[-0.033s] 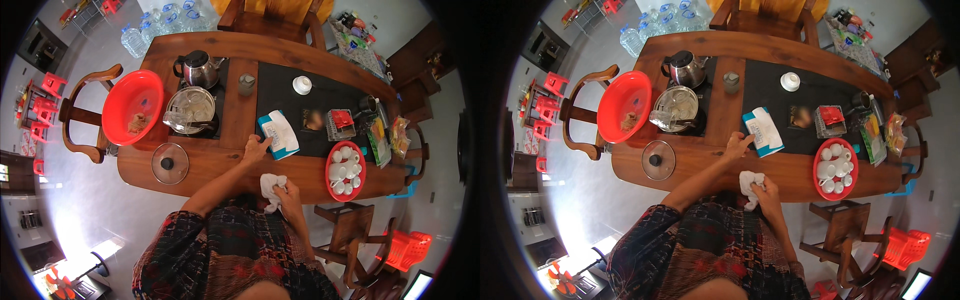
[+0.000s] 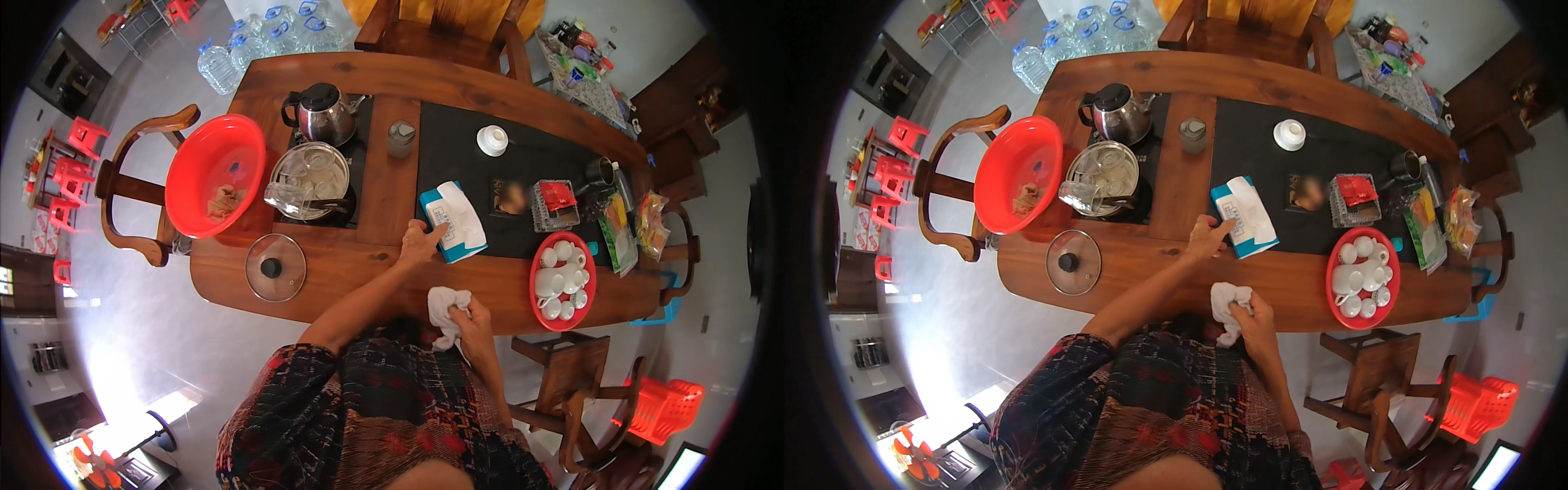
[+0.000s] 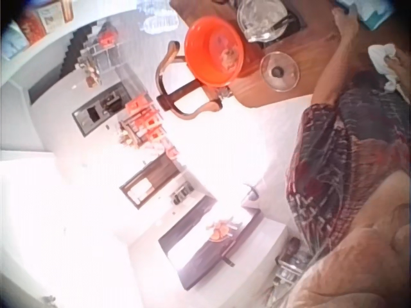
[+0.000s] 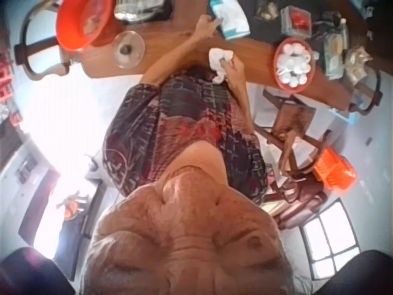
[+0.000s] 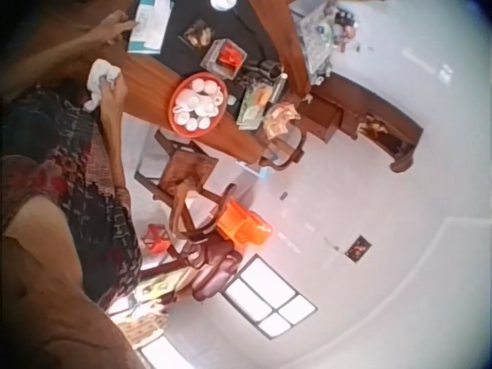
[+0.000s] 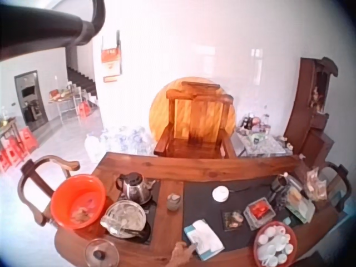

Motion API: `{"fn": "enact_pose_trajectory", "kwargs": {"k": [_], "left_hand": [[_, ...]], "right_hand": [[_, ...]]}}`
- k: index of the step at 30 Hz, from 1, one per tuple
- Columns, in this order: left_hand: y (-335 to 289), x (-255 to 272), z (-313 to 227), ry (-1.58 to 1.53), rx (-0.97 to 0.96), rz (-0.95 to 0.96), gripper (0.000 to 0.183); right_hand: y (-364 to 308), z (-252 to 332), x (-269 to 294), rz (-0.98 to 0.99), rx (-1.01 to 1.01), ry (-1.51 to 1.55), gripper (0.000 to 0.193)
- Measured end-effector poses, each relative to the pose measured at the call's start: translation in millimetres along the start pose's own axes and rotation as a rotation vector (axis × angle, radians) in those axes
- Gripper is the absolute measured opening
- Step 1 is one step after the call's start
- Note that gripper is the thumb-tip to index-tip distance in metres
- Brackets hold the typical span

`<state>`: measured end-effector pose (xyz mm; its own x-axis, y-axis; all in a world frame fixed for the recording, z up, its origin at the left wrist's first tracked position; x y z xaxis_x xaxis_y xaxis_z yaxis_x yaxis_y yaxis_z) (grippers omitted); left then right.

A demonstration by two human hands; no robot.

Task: The person wipes a small glass jar with a white cloth, then places it into a metal pot on the table. They proceed to wipe a clear glass tumbler and a grey tumbler with the same cloth, placing each item into the pot after cleaning.

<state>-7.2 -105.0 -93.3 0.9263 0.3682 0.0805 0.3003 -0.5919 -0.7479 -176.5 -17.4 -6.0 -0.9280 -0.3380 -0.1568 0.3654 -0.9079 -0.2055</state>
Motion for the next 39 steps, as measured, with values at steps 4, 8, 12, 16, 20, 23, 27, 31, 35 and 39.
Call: {"fn": "enact_pose_trajectory", "kwargs": {"k": [4,8,12,16,20,23,27,31,35,39], "left_hand": [[26,-16,8,0.1,-0.012,-0.042,0.059],[47,-24,23,0.15,-0.16,-0.123,0.04],[29,-14,8,0.08,-0.068,-0.006,0.033],[27,-15,10,-0.118,-0.028,0.087,0.026],[23,-21,-4,-0.224,0.033,0.144,0.02],[41,-32,-25,-0.311,-0.009,0.195,0.017],[73,-40,-76,-0.493,-0.109,0.076,0.025],[115,-49,-123,-0.571,-0.116,0.011,0.02],[154,-53,-157,-0.653,-0.1,-0.066,0.021],[180,-58,-179,-0.747,-0.076,-0.129,0.022]], "right_hand": [[-8,-6,26,-0.079,0.011,0.025,0.02],[-5,-4,34,-0.114,-0.032,0.134,0.023],[9,-16,45,0.018,-0.033,0.187,0.021],[25,-9,39,0.087,-0.046,0.163,0.02],[36,-10,38,0.14,-0.083,0.157,0.02],[43,-10,41,0.109,-0.071,0.109,0.019],[47,-1,47,0.052,-0.086,0.085,0.021],[50,-4,57,-0.039,-0.121,0.095,0.022],[62,-2,59,-0.063,-0.135,0.067,0.021],[76,-10,64,-0.098,-0.13,0.07,0.02]]}}
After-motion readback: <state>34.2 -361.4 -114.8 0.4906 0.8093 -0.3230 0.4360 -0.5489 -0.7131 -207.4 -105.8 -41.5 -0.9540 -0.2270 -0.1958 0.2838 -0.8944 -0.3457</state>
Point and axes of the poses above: each hand's wrist, its own y-axis towards the middle knuckle, its own x-axis out of the back of the hand, z = x × y, the point moved 3 cm from there along y, towards the middle knuckle, and after that the axes turned 13 degrees about x, right-handed, at the moved point
